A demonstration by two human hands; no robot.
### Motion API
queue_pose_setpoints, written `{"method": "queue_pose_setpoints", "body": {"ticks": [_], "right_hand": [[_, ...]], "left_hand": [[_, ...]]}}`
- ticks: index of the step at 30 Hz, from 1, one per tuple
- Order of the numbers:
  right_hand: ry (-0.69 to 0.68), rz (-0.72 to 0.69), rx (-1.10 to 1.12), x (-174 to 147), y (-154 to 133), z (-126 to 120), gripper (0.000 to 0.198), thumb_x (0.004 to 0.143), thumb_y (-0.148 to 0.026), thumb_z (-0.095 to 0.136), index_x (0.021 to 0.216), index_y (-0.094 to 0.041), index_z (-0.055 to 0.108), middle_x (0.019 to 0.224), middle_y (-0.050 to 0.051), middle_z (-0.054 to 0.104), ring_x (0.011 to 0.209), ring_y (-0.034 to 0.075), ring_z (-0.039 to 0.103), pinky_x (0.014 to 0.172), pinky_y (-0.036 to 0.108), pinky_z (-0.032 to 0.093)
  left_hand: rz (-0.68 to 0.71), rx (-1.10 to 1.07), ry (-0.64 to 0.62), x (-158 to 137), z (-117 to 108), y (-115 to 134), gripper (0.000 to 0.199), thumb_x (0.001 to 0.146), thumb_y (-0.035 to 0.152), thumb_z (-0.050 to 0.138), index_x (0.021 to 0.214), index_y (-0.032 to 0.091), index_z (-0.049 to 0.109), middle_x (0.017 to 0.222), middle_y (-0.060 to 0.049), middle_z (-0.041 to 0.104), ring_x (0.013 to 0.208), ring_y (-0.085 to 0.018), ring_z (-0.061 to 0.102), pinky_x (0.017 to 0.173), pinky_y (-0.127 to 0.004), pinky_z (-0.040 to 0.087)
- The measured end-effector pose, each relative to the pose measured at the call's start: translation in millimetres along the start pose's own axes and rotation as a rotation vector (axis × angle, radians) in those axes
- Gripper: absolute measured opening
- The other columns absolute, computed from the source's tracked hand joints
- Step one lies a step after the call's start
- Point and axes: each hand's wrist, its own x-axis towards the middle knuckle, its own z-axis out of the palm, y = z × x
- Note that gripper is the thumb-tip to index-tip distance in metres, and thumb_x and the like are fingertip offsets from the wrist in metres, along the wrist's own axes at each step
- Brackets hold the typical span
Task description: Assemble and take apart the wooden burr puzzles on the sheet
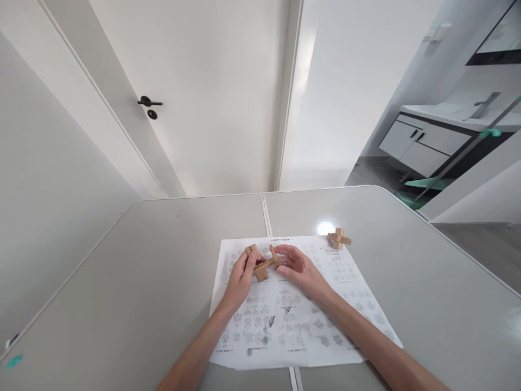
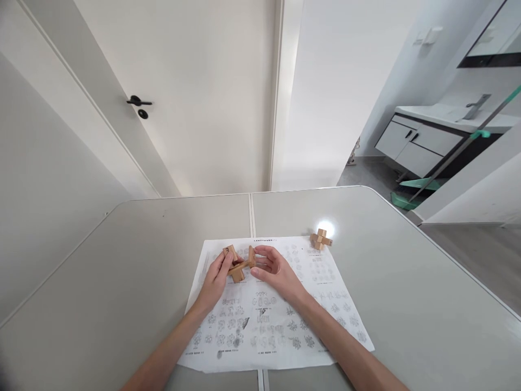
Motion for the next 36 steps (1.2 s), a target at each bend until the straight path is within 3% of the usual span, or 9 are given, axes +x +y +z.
{"method": "queue_pose_setpoints", "body": {"ticks": [4,15,30,36], "right_hand": [[0.015,0.003,0.009,0.0,-2.4,0.1,0.055,0.081,-0.051,0.084,0.126,-0.03,0.06,0.142,0.011,0.061,0.125,0.03,0.063,0.107,0.052,0.051],[-0.027,-0.028,0.001,-0.6,0.5,2.2,0.057,0.079,-0.044,0.087,0.127,-0.03,0.059,0.136,0.01,0.063,0.121,0.028,0.064,0.107,0.052,0.052],[-0.135,0.042,-0.073,-4.2,-10.2,-3.7,0.053,0.084,-0.051,0.082,0.132,-0.035,0.069,0.13,0.006,0.071,0.127,0.032,0.063,0.111,0.057,0.049],[-0.101,-0.015,-0.033,-5.2,2.3,10.3,0.073,0.077,-0.044,0.089,0.141,-0.033,0.056,0.132,0.009,0.066,0.118,0.031,0.069,0.108,0.058,0.051]], "left_hand": [[0.023,0.023,-0.04,-1.2,2.1,0.1,0.042,0.102,0.058,0.048,0.096,0.019,0.064,0.098,-0.007,0.071,0.099,-0.024,0.067,0.094,-0.035,0.051],[0.017,0.008,0.068,1.1,-0.9,0.1,0.045,0.102,0.06,0.047,0.095,0.02,0.065,0.097,-0.007,0.071,0.097,-0.024,0.067,0.094,-0.034,0.052],[0.087,0.12,-0.031,-0.6,1.2,0.5,0.043,0.103,0.058,0.045,0.094,0.02,0.063,0.091,-0.006,0.068,0.088,-0.023,0.064,0.084,-0.034,0.051],[0.127,0.061,-0.018,-4.3,4.5,1.8,0.032,0.105,0.052,0.046,0.103,0.022,0.058,0.1,-0.005,0.062,0.089,-0.019,0.059,0.087,-0.032,0.05]]}}
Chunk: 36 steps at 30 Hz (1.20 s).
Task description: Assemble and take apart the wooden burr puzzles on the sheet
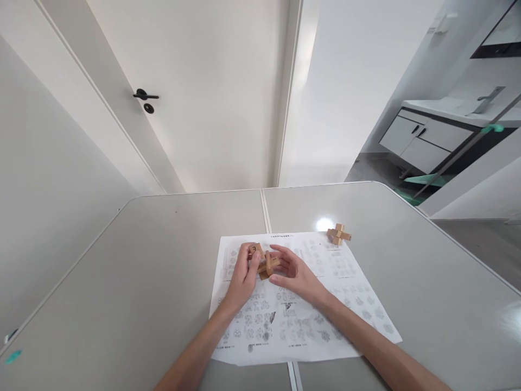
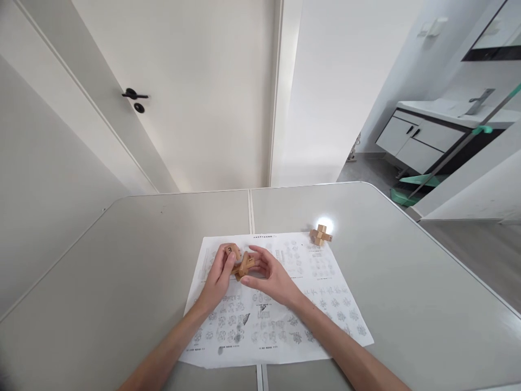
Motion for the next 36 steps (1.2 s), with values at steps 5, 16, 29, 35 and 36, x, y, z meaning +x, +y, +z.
{"method": "queue_pose_setpoints", "body": {"ticks": [5,16,29,35,36], "right_hand": [[0.029,0.009,0.002,-1.1,-0.2,0.3,0.069,0.076,-0.043,0.09,0.135,-0.03,0.057,0.132,0.011,0.066,0.119,0.031,0.069,0.11,0.058,0.05],[0.072,0.023,0.058,-1.1,-0.4,2.9,0.056,0.079,-0.045,0.088,0.124,-0.03,0.06,0.127,0.01,0.069,0.118,0.029,0.068,0.108,0.054,0.052],[0.059,0.128,0.202,-5.7,0.0,14.0,0.045,0.079,-0.046,0.087,0.115,-0.027,0.066,0.12,0.007,0.072,0.117,0.028,0.067,0.107,0.048,0.05],[0.027,0.141,0.229,-6.8,-0.2,16.5,0.042,0.083,-0.044,0.085,0.116,-0.026,0.067,0.122,0.008,0.071,0.118,0.027,0.065,0.107,0.046,0.05],[0.023,0.14,0.225,-6.9,0.1,16.8,0.042,0.083,-0.044,0.085,0.117,-0.025,0.068,0.122,0.009,0.071,0.118,0.027,0.065,0.107,0.047,0.05]], "left_hand": [[-0.053,-0.105,-0.065,-0.3,-0.6,3.8,0.034,0.106,0.052,0.042,0.112,0.024,0.061,0.115,-0.007,0.062,0.109,-0.022,0.061,0.102,-0.036,0.048],[-0.104,-0.186,-0.09,-2.5,3.7,6.9,0.04,0.107,0.052,0.04,0.133,0.026,0.055,0.144,-0.01,0.061,0.135,-0.025,0.056,0.115,-0.042,0.044],[0.07,-0.114,0.099,-9.6,5.4,-2.4,0.05,0.109,0.054,0.022,0.127,0.023,0.056,0.127,-0.01,0.07,0.107,-0.025,0.07,0.096,-0.045,0.053],[0.039,-0.097,0.151,-9.4,5.7,-3.9,0.054,0.108,0.055,0.02,0.121,0.021,0.06,0.118,-0.009,0.074,0.098,-0.024,0.071,0.086,-0.04,0.054],[0.034,-0.097,0.163,-9.3,5.8,-3.3,0.055,0.108,0.055,0.02,0.12,0.021,0.06,0.116,-0.009,0.074,0.096,-0.024,0.072,0.084,-0.039,0.054]]}}
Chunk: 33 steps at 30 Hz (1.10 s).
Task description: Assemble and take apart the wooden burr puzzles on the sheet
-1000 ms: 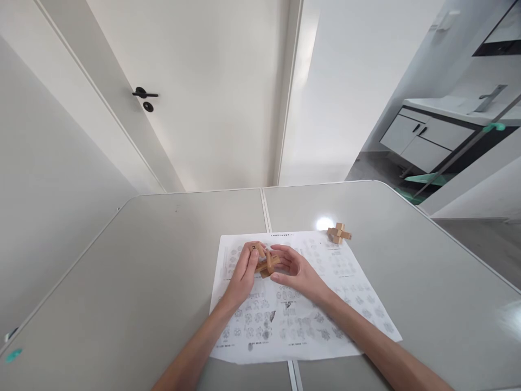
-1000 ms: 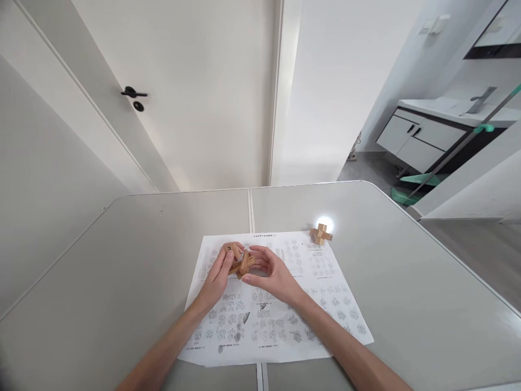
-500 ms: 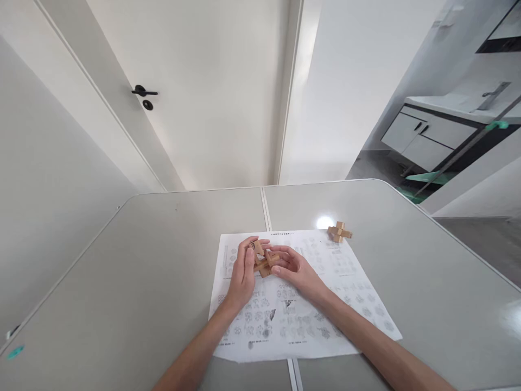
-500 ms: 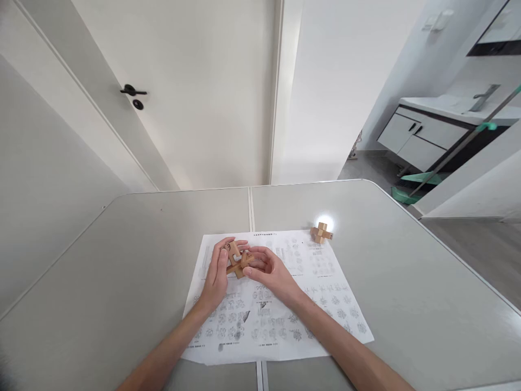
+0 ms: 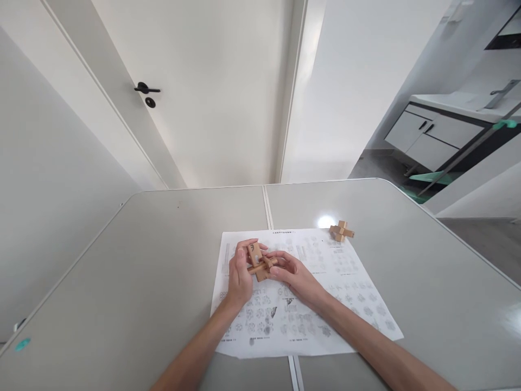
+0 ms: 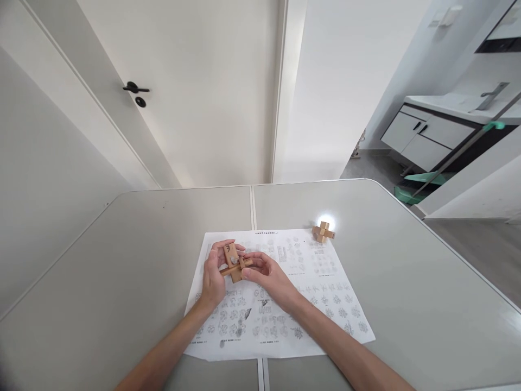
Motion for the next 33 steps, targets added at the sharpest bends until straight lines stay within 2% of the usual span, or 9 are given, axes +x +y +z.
{"method": "queue_pose_setpoints", "body": {"ticks": [4,12,19,26,33], "right_hand": [[-0.005,-0.004,-0.008,0.6,2.3,1.4,0.044,0.082,-0.045,0.085,0.118,-0.025,0.068,0.122,0.009,0.072,0.117,0.027,0.066,0.108,0.048,0.049],[0.014,-0.028,-0.03,2.1,4.6,4.0,0.044,0.084,-0.047,0.084,0.118,-0.025,0.068,0.116,0.008,0.073,0.115,0.028,0.068,0.107,0.048,0.05],[-0.026,-0.023,-0.057,-2.8,-3.0,4.3,0.041,0.089,-0.049,0.078,0.12,-0.026,0.066,0.126,0.008,0.07,0.12,0.027,0.065,0.108,0.047,0.05],[-0.017,-0.032,-0.123,-4.6,-7.5,6.3,0.044,0.088,-0.055,0.077,0.118,-0.027,0.064,0.123,0.008,0.07,0.119,0.028,0.065,0.107,0.049,0.051],[-0.068,-0.046,-0.125,-5.6,-8.5,8.3,0.039,0.089,-0.048,0.078,0.118,-0.028,0.062,0.123,0.007,0.071,0.119,0.027,0.067,0.106,0.048,0.053]], "left_hand": [[-0.02,0.001,0.034,0.0,0.1,2.4,0.058,0.107,0.057,0.018,0.115,0.02,0.061,0.11,-0.009,0.075,0.091,-0.023,0.072,0.077,-0.037,0.053],[-0.034,-0.014,0.06,-1.3,1.3,5.4,0.057,0.107,0.057,0.018,0.115,0.02,0.061,0.108,-0.009,0.075,0.089,-0.023,0.072,0.077,-0.037,0.054],[-0.052,-0.091,-0.013,0.2,0.4,7.0,0.051,0.107,0.056,0.023,0.116,0.022,0.06,0.111,-0.008,0.075,0.093,-0.023,0.072,0.079,-0.037,0.054],[-0.077,-0.096,-0.002,-2.0,1.4,6.2,0.049,0.107,0.056,0.024,0.115,0.022,0.059,0.109,-0.008,0.075,0.096,-0.024,0.071,0.082,-0.039,0.054],[-0.062,-0.065,-0.051,-5.5,2.2,7.3,0.05,0.107,0.057,0.023,0.116,0.022,0.057,0.113,-0.009,0.073,0.094,-0.023,0.071,0.081,-0.038,0.056]]}}
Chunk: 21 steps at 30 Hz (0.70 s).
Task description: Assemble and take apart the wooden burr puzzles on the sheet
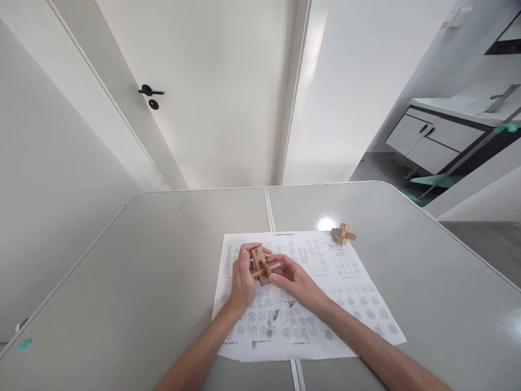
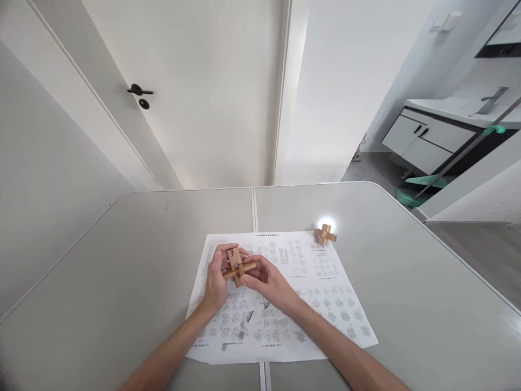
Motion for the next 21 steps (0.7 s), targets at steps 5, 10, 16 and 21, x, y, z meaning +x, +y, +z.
{"method": "queue_pose_setpoints", "body": {"ticks": [5,10,16,21], "right_hand": [[-0.004,-0.012,0.076,-0.1,6.2,0.0,0.043,0.086,-0.043,0.082,0.119,-0.03,0.058,0.114,0.005,0.071,0.109,0.025,0.071,0.104,0.05,0.054],[0.044,-0.015,0.09,-0.6,9.1,-1.2,0.046,0.084,-0.042,0.084,0.118,-0.03,0.055,0.119,0.006,0.07,0.109,0.025,0.07,0.102,0.05,0.055],[0.079,-0.033,0.028,0.1,11.8,0.5,0.052,0.082,-0.045,0.086,0.119,-0.03,0.052,0.104,0.003,0.071,0.098,0.024,0.071,0.09,0.044,0.058],[0.064,-0.062,0.046,0.4,19.0,1.2,0.051,0.082,-0.04,0.086,0.118,-0.029,0.051,0.103,0.002,0.069,0.096,0.022,0.071,0.086,0.04,0.058]], "left_hand": [[-0.055,0.01,-0.117,-1.3,2.4,3.7,0.05,0.106,0.061,0.027,0.126,0.023,0.054,0.126,-0.011,0.068,0.081,-0.02,0.069,0.056,-0.029,0.052],[-0.02,0.048,-0.139,0.2,2.4,5.2,0.045,0.107,0.054,0.031,0.129,0.023,0.055,0.125,-0.011,0.068,0.08,-0.02,0.068,0.066,-0.033,0.057],[0.091,0.145,-0.095,0.8,-1.0,1.6,0.045,0.109,0.05,0.028,0.116,0.021,0.062,0.118,-0.009,0.069,0.094,-0.022,0.067,0.086,-0.038,0.055],[0.159,0.135,-0.051,1.1,-1.9,-2.5,0.046,0.109,0.049,0.027,0.105,0.02,0.062,0.109,-0.01,0.069,0.098,-0.023,0.067,0.089,-0.039,0.054]]}}
